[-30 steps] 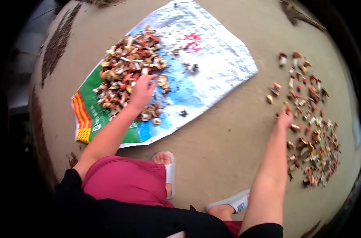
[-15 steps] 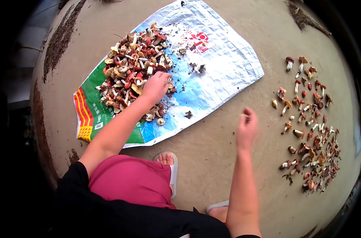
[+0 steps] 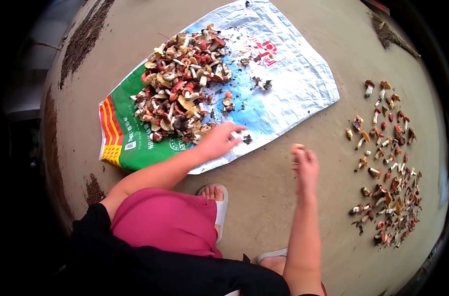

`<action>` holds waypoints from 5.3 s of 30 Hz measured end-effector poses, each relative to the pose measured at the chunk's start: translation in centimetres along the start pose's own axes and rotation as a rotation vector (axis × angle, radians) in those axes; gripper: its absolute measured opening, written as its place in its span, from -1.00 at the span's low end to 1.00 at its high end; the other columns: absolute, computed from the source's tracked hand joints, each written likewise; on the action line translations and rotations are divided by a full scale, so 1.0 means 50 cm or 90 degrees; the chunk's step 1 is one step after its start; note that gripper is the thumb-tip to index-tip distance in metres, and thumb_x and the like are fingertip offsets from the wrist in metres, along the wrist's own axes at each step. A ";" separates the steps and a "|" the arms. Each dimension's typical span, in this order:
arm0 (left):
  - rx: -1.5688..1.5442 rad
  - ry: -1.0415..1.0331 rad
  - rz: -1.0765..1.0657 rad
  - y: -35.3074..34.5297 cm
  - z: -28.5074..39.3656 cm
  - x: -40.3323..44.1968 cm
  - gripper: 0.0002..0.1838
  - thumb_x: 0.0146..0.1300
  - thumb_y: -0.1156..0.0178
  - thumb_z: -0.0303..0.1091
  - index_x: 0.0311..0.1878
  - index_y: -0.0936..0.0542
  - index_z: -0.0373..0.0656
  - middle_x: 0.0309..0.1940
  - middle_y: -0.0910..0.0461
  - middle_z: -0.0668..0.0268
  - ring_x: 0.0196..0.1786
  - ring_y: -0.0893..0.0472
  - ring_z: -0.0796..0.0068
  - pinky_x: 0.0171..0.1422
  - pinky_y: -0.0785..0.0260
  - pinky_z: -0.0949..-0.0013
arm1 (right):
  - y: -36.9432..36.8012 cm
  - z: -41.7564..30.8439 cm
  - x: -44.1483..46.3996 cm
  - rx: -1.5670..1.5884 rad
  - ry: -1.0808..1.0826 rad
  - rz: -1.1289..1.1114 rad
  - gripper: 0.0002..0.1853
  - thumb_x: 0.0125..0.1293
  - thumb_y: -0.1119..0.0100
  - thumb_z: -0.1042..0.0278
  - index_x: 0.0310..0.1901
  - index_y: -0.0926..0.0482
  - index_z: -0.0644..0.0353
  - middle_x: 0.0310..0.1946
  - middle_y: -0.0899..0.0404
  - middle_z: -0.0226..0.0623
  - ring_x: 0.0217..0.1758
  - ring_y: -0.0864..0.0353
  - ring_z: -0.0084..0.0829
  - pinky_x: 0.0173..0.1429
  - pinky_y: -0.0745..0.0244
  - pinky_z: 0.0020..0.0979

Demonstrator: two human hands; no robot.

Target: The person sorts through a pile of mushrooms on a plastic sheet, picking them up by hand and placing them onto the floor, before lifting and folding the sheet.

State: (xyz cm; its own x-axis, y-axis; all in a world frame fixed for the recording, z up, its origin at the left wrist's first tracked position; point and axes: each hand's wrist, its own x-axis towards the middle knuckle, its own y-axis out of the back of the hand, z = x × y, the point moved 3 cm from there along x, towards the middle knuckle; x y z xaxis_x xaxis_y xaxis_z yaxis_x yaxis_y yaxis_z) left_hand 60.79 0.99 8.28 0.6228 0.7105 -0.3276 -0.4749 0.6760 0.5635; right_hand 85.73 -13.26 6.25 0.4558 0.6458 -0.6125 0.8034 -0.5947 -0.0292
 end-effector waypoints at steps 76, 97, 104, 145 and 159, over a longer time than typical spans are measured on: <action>0.127 -0.094 -0.036 0.009 0.030 0.002 -0.35 0.05 -0.45 -0.25 0.23 -0.46 -0.09 -0.01 -0.54 0.13 -0.13 -0.57 0.10 0.01 -0.46 0.18 | -0.307 0.074 -0.020 0.362 -0.207 -0.321 -0.63 0.45 -0.13 0.23 0.22 -0.42 0.13 -0.08 -0.61 -0.34 -0.03 -0.60 -0.46 -0.15 -0.59 -0.42; 0.444 0.017 -0.099 0.174 -0.058 -0.069 -0.73 0.11 -0.35 -0.26 -0.09 -0.70 -0.02 -0.12 -0.63 0.29 0.02 -0.58 0.26 0.15 -0.40 0.20 | 0.453 0.105 0.061 -0.826 0.224 0.608 -0.51 0.33 -0.15 0.36 0.30 -0.41 0.11 0.37 -0.30 -0.12 0.47 -0.18 -0.13 0.49 -0.12 -0.10; 0.679 -0.019 -0.045 0.131 -0.071 -0.089 -0.82 -0.02 -0.26 -0.39 -0.28 -0.69 -0.03 -0.23 -0.63 0.33 -0.03 -0.52 0.29 0.19 -0.25 0.21 | 0.032 0.033 -0.047 -0.663 0.557 0.167 -0.52 0.28 -0.10 0.50 0.27 -0.44 0.11 0.30 -0.38 -0.09 0.42 -0.26 -0.09 0.50 -0.09 -0.12; 0.317 0.015 0.094 0.087 -0.076 -0.078 -0.76 0.21 -0.19 -0.43 -0.04 -0.60 -0.13 -0.16 -0.59 0.14 -0.16 -0.66 0.08 -0.06 -0.51 0.10 | 0.249 0.067 -0.037 -0.546 0.261 0.465 -0.56 0.20 -0.32 0.40 0.12 -0.49 0.24 -0.02 -0.47 -0.17 0.01 -0.50 -0.31 0.05 -0.48 -0.37; -0.654 0.320 -0.213 -0.046 0.001 -0.076 -0.66 0.33 -0.27 -0.34 0.09 -0.48 -0.25 -0.08 -0.61 0.22 -0.06 -0.65 0.42 -0.01 -0.56 0.39 | -0.203 0.063 -0.116 -0.078 0.188 -0.267 -0.70 0.30 -0.25 0.56 0.07 -0.60 0.18 -0.07 -0.49 -0.40 -0.27 -0.51 -0.68 -0.27 -0.50 -0.63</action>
State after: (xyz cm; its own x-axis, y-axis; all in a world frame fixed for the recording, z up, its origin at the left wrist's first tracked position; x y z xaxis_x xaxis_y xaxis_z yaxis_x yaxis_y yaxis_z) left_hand 59.56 -3.26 8.28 0.6059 0.3115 -0.7320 -0.7537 0.5193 -0.4028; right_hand 73.74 -12.48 7.60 0.1596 0.9344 -0.3184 0.9708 -0.2071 -0.1212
